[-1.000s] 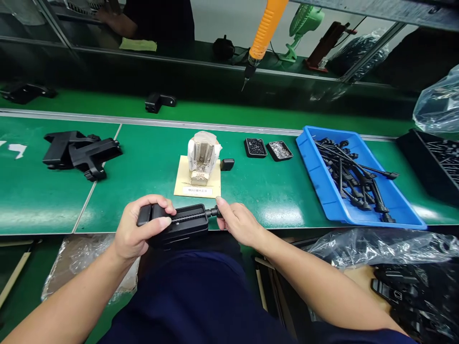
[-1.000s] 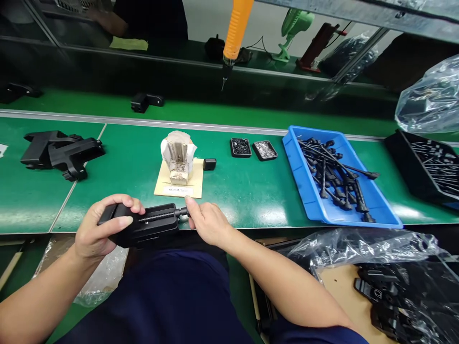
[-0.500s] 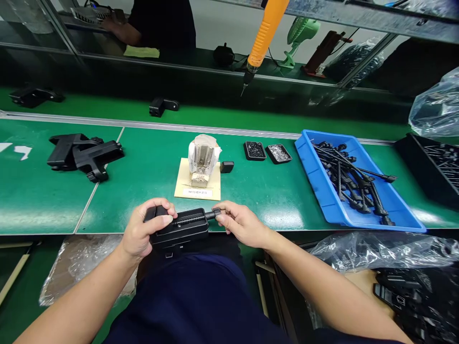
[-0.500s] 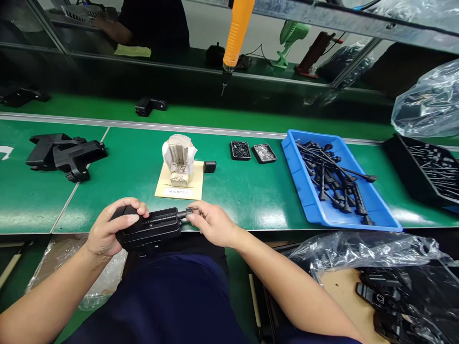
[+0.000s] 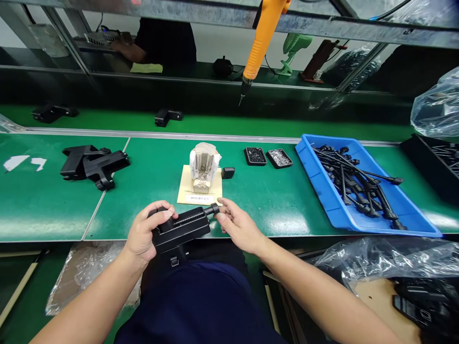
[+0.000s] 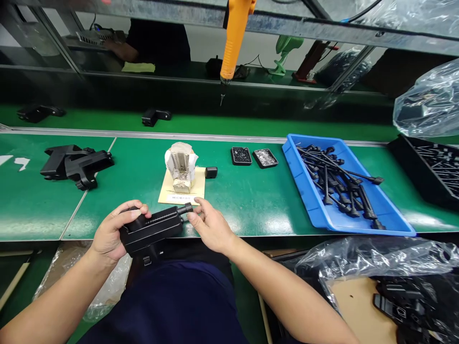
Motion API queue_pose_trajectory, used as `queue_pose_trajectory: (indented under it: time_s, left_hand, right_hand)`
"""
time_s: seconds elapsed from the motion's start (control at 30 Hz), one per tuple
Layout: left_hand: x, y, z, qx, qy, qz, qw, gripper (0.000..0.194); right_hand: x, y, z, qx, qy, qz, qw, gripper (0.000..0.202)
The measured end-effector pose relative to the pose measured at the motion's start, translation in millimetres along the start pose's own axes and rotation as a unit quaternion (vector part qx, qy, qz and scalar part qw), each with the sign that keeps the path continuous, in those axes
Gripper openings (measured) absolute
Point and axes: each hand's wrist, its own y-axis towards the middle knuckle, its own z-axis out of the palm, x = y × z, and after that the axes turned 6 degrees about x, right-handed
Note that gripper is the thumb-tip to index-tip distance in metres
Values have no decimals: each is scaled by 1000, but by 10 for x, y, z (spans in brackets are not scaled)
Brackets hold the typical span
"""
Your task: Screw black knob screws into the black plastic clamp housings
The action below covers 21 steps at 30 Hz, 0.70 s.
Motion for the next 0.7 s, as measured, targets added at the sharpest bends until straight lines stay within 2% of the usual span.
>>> queue_pose_trajectory:
  time_s: [0.07, 0.1, 0.23, 0.33, 0.47, 0.6, 0.7]
  left_hand:
    - [-65, -5, 41, -43, 10, -2, 999, 40]
    - [-102, -5, 69, -69, 17, 5, 997, 44]
    - [-234, 15, 221, -142, 35, 71, 987, 61]
    - [-283, 50, 328, -147, 57, 102, 982, 63]
    - [-280, 110, 445, -137, 79, 125, 979, 63]
    - [-259, 155, 583, -108, 97, 140, 979, 66]
    - [-262, 163, 693, -99, 113, 137, 979, 68]
  right_hand:
    - [13, -40, 184, -40, 31, 32, 998, 42]
    - [40, -65, 294, -34, 40, 38, 998, 40]
    - [216, -125, 712, 67, 39, -1, 997, 43]
    - [322, -88, 856, 66, 25, -28, 997, 53]
    - [379, 5, 806, 38, 0, -16, 999, 55]
    - [383, 82, 648, 15, -10, -31, 999, 42]
    - [347, 126, 535, 19, 14, -55, 998, 37]
